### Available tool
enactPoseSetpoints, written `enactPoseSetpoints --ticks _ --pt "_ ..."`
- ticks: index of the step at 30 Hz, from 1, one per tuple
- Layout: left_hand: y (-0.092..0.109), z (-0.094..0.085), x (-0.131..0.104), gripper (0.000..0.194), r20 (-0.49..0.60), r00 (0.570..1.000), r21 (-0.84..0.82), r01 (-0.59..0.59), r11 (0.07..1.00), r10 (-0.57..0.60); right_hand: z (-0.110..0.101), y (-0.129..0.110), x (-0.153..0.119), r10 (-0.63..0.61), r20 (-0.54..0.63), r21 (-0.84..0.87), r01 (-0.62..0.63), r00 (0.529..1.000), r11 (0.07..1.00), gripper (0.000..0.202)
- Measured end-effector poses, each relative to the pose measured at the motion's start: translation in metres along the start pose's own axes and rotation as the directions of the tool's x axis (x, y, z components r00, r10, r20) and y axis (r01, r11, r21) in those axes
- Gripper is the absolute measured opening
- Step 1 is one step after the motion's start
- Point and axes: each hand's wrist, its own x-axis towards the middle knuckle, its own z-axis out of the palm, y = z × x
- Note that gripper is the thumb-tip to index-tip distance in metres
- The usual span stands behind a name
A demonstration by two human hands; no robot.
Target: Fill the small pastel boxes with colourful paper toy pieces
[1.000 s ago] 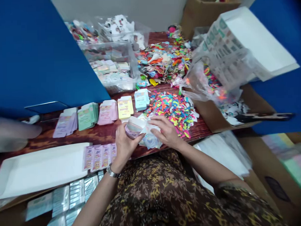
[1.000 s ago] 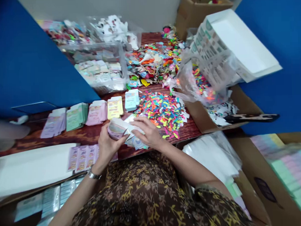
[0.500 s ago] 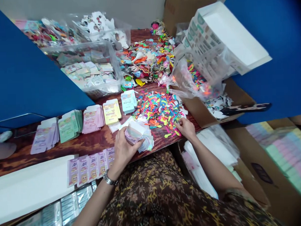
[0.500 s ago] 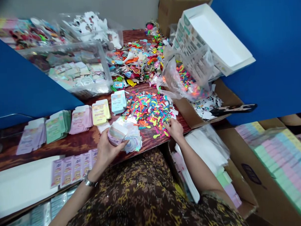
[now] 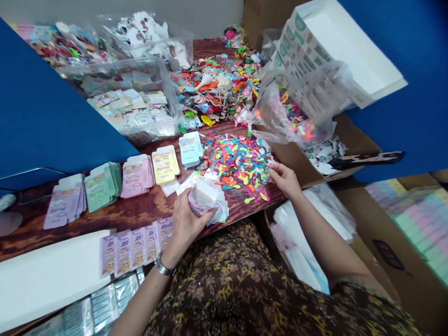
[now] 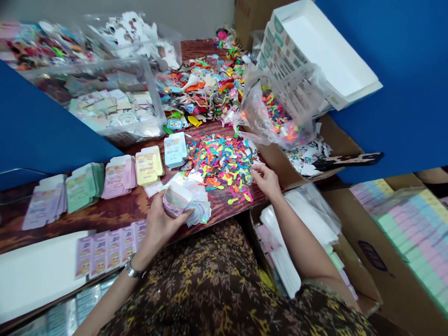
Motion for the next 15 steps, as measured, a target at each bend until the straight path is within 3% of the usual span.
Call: enactPoseSetpoints --ticks 4,9,15 --pt "0.0 0.001 0.0 0.075 0.006 1.0 0.012 0.0 1.0 0.0 -0.004 0.008 -0.008 0.048 -0.036 -0.201 -0.055 0.998 0.978 0.028" --pt "-0.002 0.005 -0.002 0.073 0.0 0.999 0.014 -0.043 0.999 0.043 0.006 0.009 -0.012 0.128 -0.054 -0.437 -0.139 0.99 0.889 0.032" --pt "0.001 0.01 -0.002 0.075 -0.007 0.998 0.008 -0.069 0.998 0.069 0.006 -0.002 -0.009 0.097 0.003 -0.427 -0.086 0.995 0.9 0.019"
